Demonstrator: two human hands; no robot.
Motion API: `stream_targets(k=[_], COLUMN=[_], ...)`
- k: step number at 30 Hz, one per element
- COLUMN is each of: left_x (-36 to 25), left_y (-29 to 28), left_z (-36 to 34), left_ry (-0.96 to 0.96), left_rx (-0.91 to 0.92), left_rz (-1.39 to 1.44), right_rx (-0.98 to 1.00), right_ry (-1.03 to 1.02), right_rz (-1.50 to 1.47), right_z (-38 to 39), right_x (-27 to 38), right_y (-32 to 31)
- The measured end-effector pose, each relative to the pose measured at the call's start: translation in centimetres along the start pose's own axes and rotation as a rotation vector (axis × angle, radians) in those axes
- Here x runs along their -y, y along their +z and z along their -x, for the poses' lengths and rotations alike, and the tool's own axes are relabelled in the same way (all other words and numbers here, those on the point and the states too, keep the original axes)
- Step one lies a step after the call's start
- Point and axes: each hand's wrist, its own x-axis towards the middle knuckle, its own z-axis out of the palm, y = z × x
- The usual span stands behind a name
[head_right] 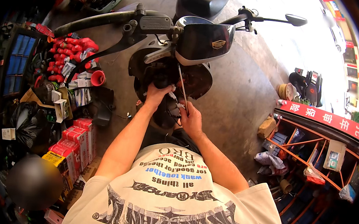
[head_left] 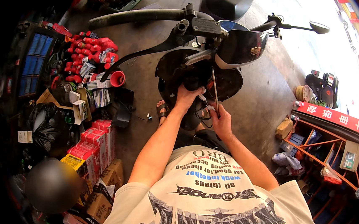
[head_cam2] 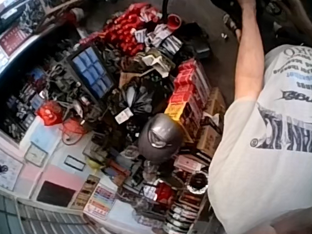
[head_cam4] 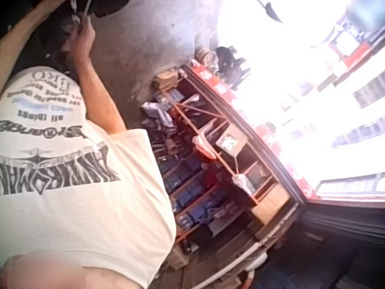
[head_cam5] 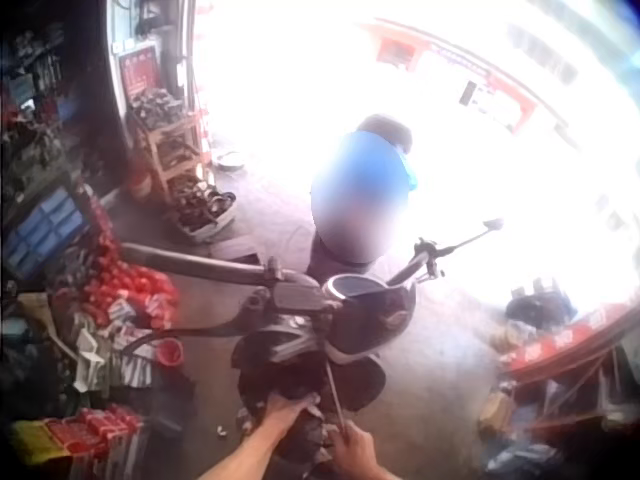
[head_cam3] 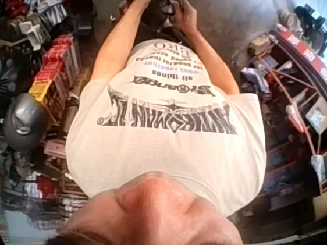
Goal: The person repairs a scooter's handlebar assembly in a workshop. They use a screwdriver to tighten screws on the handlebar grip and throttle, then connect a small electrical component to the wiring harness.
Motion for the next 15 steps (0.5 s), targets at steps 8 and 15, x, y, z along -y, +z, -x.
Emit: stream_targets(k=[8,15], left_x=[-0.7,0.5], left_y=[0.2,-0.2], left_z=[0.3,0.3], left_ry=[-0.003,0.042], left_rx=[-0.043,-0.029], left_rz=[0.035,0.062], right_rx=[0.051,0.086], right_ry=[-0.272,-0.257], right_rz=[0.408,0.379], right_z=[-3.8,-5.2], right_x=[2.9,3.9], right_y=[-1.8,-2.0])
